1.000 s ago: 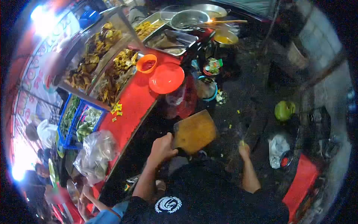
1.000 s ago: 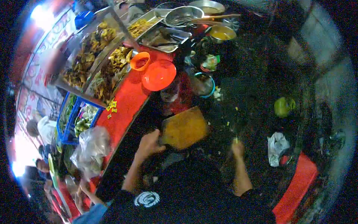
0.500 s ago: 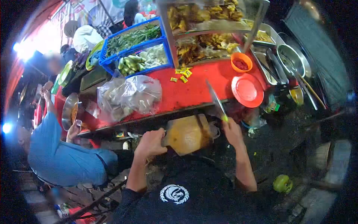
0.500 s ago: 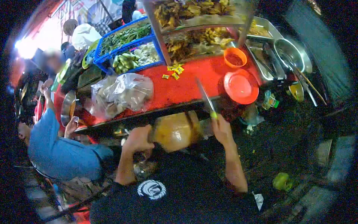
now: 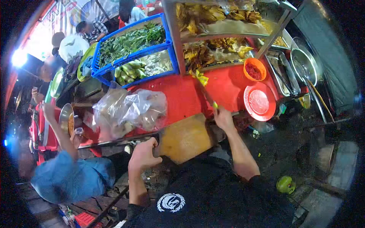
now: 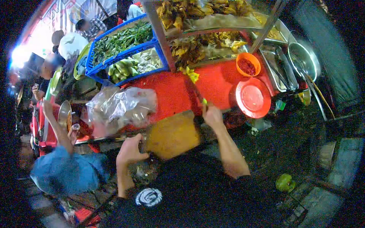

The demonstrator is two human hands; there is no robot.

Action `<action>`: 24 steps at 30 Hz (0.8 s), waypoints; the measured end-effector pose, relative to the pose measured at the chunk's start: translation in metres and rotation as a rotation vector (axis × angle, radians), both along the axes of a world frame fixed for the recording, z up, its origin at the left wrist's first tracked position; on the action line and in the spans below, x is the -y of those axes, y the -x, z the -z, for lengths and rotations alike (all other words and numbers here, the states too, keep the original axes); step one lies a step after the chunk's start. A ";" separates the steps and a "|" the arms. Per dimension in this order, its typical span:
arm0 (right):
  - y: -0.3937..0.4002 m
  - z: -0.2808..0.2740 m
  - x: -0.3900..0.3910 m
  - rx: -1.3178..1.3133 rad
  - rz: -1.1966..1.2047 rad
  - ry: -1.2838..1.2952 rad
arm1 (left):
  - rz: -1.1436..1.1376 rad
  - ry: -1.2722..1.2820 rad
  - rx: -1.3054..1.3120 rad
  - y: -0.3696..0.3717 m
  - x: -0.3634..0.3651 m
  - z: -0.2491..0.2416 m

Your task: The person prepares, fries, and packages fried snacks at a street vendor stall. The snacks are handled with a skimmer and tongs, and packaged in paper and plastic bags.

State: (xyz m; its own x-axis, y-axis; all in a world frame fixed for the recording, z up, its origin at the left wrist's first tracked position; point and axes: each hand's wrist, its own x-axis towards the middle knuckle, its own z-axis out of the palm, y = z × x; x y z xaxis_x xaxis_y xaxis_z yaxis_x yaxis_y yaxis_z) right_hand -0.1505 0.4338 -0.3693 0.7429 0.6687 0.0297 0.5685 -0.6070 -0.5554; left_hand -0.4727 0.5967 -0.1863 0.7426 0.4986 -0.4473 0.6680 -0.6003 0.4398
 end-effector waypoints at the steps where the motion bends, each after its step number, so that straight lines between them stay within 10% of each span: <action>1: -0.010 -0.003 0.009 -0.005 0.041 -0.015 | -0.001 -0.004 -0.001 -0.009 -0.006 0.002; 8: -0.082 -0.035 0.054 -0.107 0.135 0.090 | 0.077 -0.007 0.267 -0.101 -0.039 0.064; 14: -0.117 -0.069 0.037 -0.055 -0.434 0.097 | 0.022 -0.259 0.204 -0.132 -0.061 0.156; 24: -0.157 -0.140 0.037 -0.049 -0.322 0.369 | -0.259 -0.391 0.222 -0.127 -0.011 0.127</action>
